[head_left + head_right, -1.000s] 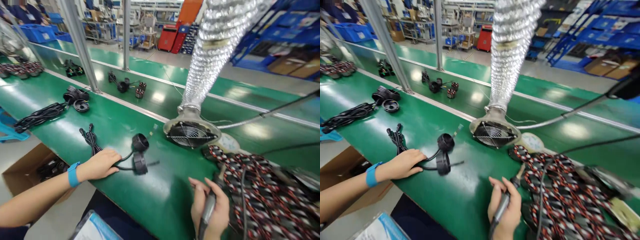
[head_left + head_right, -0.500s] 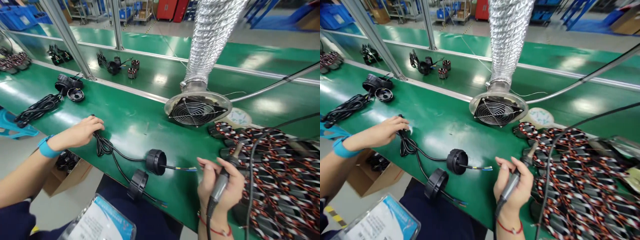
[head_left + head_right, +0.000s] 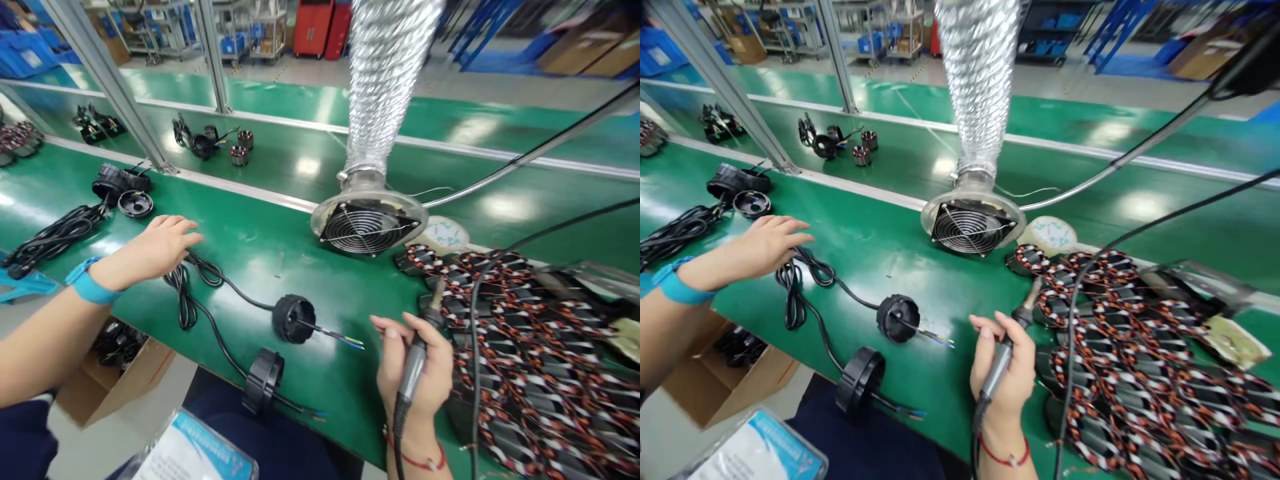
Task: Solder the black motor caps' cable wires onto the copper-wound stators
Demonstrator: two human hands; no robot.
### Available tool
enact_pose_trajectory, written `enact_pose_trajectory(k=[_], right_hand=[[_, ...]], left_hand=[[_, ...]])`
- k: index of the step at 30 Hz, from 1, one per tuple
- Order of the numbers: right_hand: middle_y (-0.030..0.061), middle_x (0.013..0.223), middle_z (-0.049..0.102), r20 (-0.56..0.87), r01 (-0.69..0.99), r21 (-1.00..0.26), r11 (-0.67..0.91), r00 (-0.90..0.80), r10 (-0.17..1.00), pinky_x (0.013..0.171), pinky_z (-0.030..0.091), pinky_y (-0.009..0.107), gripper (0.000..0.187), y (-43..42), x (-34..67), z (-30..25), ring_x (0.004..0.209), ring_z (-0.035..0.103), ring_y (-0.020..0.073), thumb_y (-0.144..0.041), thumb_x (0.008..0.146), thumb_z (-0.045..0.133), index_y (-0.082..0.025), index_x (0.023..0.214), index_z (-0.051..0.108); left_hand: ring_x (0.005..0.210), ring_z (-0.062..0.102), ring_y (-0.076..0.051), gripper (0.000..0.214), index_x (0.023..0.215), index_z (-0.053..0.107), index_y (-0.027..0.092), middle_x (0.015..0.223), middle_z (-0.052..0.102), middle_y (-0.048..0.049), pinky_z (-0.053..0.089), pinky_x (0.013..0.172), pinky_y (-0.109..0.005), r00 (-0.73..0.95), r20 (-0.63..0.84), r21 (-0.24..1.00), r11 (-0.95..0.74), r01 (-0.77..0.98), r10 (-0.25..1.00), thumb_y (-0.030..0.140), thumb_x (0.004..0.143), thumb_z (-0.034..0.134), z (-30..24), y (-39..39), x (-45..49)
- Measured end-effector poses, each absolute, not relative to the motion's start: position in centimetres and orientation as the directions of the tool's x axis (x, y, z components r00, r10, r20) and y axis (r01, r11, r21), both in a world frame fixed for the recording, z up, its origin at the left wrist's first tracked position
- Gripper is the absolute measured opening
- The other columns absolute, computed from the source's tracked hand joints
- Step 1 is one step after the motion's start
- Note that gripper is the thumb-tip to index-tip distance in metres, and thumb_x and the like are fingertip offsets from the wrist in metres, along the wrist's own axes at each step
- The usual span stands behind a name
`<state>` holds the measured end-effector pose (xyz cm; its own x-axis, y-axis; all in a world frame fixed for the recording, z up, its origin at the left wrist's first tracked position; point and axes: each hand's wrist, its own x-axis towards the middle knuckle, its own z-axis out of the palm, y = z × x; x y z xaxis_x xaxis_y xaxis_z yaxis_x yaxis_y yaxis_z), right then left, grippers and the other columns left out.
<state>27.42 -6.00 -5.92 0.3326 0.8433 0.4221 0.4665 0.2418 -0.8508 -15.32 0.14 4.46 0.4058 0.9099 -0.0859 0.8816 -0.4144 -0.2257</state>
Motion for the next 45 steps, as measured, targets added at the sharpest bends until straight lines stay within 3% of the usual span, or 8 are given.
enact_pose_trajectory(k=[11,13,16,19,22,28,36,45], right_hand=[[0.0059,0.086,0.076,0.587,0.627,-0.695,0.351,0.214,0.78,0.074,0.061,0.034,0.026,-5.5,27.9,-6.1,0.075,0.074,0.0179,-0.024,0.092,0.057,-0.018,0.117,0.057],[0.0058,0.086,0.076,0.603,0.646,-0.673,0.36,0.198,0.772,0.074,0.062,0.034,0.026,-5.4,28.0,-6.1,0.075,0.074,0.0177,-0.023,0.092,0.055,-0.018,0.117,0.056],[0.0054,0.086,0.076,0.62,0.651,-0.661,0.372,0.195,0.76,0.074,0.063,0.035,0.025,-5.4,28.2,-6.0,0.074,0.074,0.0173,-0.02,0.093,0.053,-0.019,0.118,0.055],[0.0052,0.087,0.076,0.632,0.642,-0.661,0.388,0.197,0.75,0.074,0.063,0.034,0.027,-5.6,28.1,-5.7,0.076,0.074,0.0172,-0.017,0.093,0.052,-0.019,0.12,0.054],[0.005,0.088,0.075,0.631,0.628,-0.663,0.408,0.174,0.756,0.075,0.063,0.034,0.029,-5.9,27.8,-5.3,0.078,0.074,0.0174,-0.015,0.092,0.052,-0.02,0.121,0.054],[0.0047,0.089,0.075,0.626,0.557,-0.684,0.471,0.117,0.771,0.073,0.062,0.034,0.034,-6.2,26.8,-4.5,0.079,0.073,0.0174,-0.011,0.091,0.053,-0.022,0.123,0.052],[0.0085,0.113,0.07,0.579,0.254,-0.795,0.55,0.052,0.814,0.077,0.062,0.034,0.051,-8.9,24.2,0.7,0.089,0.07,0.0165,-0.018,0.09,0.062,-0.026,0.137,0.042],[0.0026,0.092,0.072,0.605,0.643,-0.628,0.439,0.049,0.795,0.073,0.058,0.032,0.032,-11.1,25.4,2.7,0.079,0.069,0.0173,-0.011,0.093,0.055,-0.024,0.122,0.053]], left_hand=[[0.148,0.021,-0.037,0.06,0.145,0.039,0.011,0.159,0.029,-0.0177,0.017,0.119,-0.058,0.58,0.404,-0.196,-0.552,0.81,0.707,0.013,0.086,0.05,8.9,15.0,2.4],[0.149,0.019,-0.036,0.055,0.141,0.043,0.01,0.155,0.036,-0.0182,0.01,0.12,-0.058,0.561,0.34,-0.146,-0.547,0.824,0.754,0.011,0.086,0.048,8.8,17.3,3.8],[0.134,0.043,-0.037,0.034,0.117,0.06,0.007,0.126,0.06,-0.0208,0.023,0.115,-0.057,0.436,-0.067,0.087,-0.43,0.898,0.897,0.013,0.086,0.046,7.9,18.1,3.9],[0.079,0.066,-0.025,0.018,0.082,0.066,0.013,0.076,0.068,-0.0096,0.052,0.082,-0.039,0.433,-0.435,0.227,-0.37,0.901,0.789,0.018,0.085,0.049,6.4,15.5,1.7],[0.056,0.055,-0.013,0.023,0.081,0.063,0.018,0.067,0.061,-0.0005,0.046,0.055,-0.024,0.514,-0.593,0.374,-0.353,0.857,0.62,0.031,0.09,0.046,5.3,11.1,-1.6],[0.055,0.045,-0.01,0.036,0.08,0.052,0.019,0.064,0.051,0.0025,0.037,0.052,-0.022,0.617,-0.507,0.725,-0.089,0.683,0.601,0.051,0.095,0.045,6.1,3.5,-3.1],[0.076,0.06,-0.017,0.03,0.092,0.063,0.02,0.086,0.068,-0.0045,0.041,0.068,-0.026,0.869,-0.195,0.616,-0.632,0.469,0.454,0.032,0.101,0.038,6.8,0.2,5.9],[0.079,0.064,-0.016,0.037,0.094,0.069,0.017,0.088,0.072,-0.0059,0.045,0.073,-0.024,0.946,-0.192,0.718,-0.619,0.318,0.262,0.032,0.102,0.037,7.1,0.7,7.3]])
